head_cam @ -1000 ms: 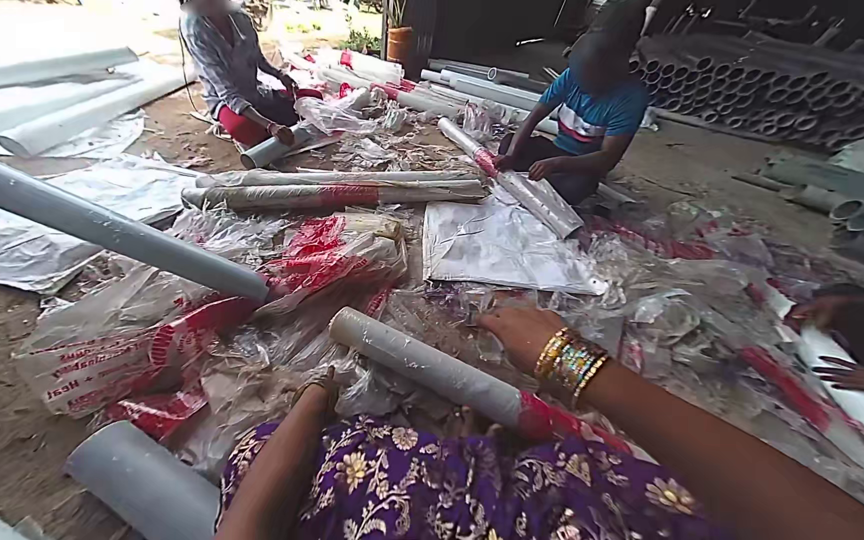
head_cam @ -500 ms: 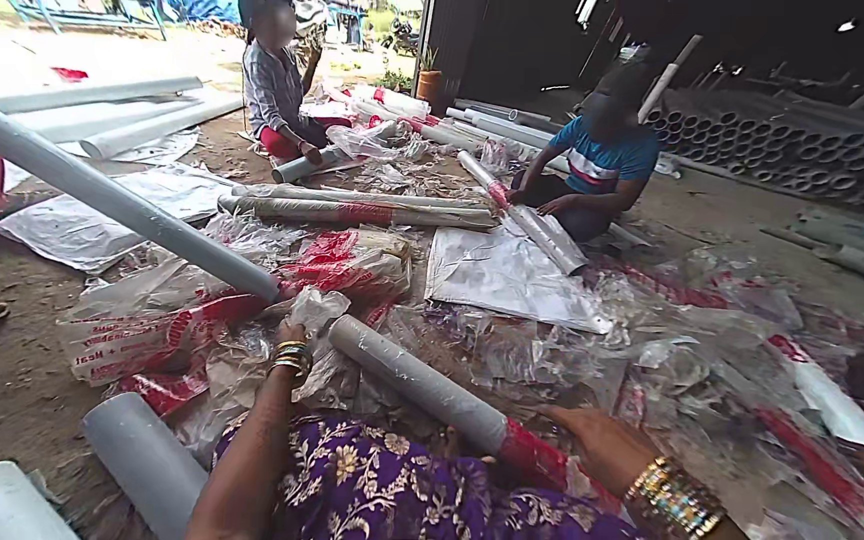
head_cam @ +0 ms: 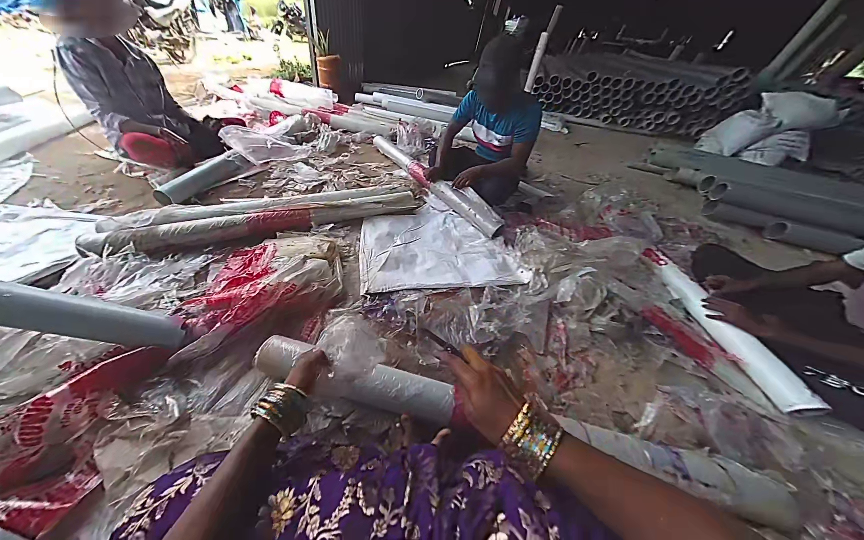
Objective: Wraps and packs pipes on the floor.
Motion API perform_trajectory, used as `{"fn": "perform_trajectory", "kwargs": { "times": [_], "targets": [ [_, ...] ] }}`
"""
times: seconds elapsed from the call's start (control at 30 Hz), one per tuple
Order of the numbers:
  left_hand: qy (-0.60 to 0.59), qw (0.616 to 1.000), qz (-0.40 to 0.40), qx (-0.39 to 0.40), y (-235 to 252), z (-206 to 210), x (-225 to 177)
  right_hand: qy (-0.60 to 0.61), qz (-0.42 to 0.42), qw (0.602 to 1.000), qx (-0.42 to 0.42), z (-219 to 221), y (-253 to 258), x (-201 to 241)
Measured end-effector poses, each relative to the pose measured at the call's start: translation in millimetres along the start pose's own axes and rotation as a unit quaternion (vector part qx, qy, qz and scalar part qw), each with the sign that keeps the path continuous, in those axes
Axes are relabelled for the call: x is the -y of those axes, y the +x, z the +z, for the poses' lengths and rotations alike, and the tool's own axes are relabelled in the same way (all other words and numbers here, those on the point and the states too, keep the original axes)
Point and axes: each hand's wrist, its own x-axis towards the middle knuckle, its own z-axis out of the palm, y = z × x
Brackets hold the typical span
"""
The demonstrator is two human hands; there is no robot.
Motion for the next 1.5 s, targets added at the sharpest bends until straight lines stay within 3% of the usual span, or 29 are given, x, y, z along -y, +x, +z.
{"fn": "perform_trajectory", "kwargs": {
  "times": [0.2,0.33,0.47,0.6,0.67,0.73,0.8,0.9,0.97,1.07,1.2,1.33,1.5],
  "targets": [
    [-0.022,0.981,0.012,0.194,-36,75,-20,0.029,0.046,0.996,0.071,7,-5,6],
    [-0.126,0.975,-0.017,0.18,-56,95,-21,0.028,0.084,0.985,0.151,13,-5,18],
    [-0.358,0.913,-0.051,0.19,-61,101,-3,0.035,0.087,0.982,0.163,34,6,28],
    [-0.447,0.874,-0.062,0.181,-57,99,18,0.027,0.039,0.988,0.148,40,19,31],
    [-0.468,0.851,-0.078,0.224,-56,95,23,0.018,0.011,0.99,0.137,36,22,29],
    [-0.459,0.826,-0.092,0.314,-46,89,31,0.003,0.003,0.992,0.125,27,26,26],
    [-0.395,0.842,-0.07,0.36,-39,85,26,0.005,0.04,0.99,0.138,11,33,23],
    [-0.277,0.881,0.005,0.384,-33,77,22,0.073,0.146,0.98,0.118,-7,45,8],
    [-0.163,0.868,0.079,0.462,-17,65,28,0.118,0.206,0.967,0.093,-13,53,-9],
    [-0.007,0.913,0.133,0.385,-9,54,23,0.189,0.264,0.943,0.069,-18,59,-28],
    [-0.013,0.968,0.133,0.21,8,60,42,0.147,0.215,0.961,0.093,-19,61,-22],
    [0.04,0.953,0.224,0.201,-2,55,47,0.038,0.109,0.987,0.111,6,64,2],
    [-0.108,0.961,0.214,0.14,-40,72,38,0.054,0.089,0.989,0.104,19,65,28]
  ]
}}
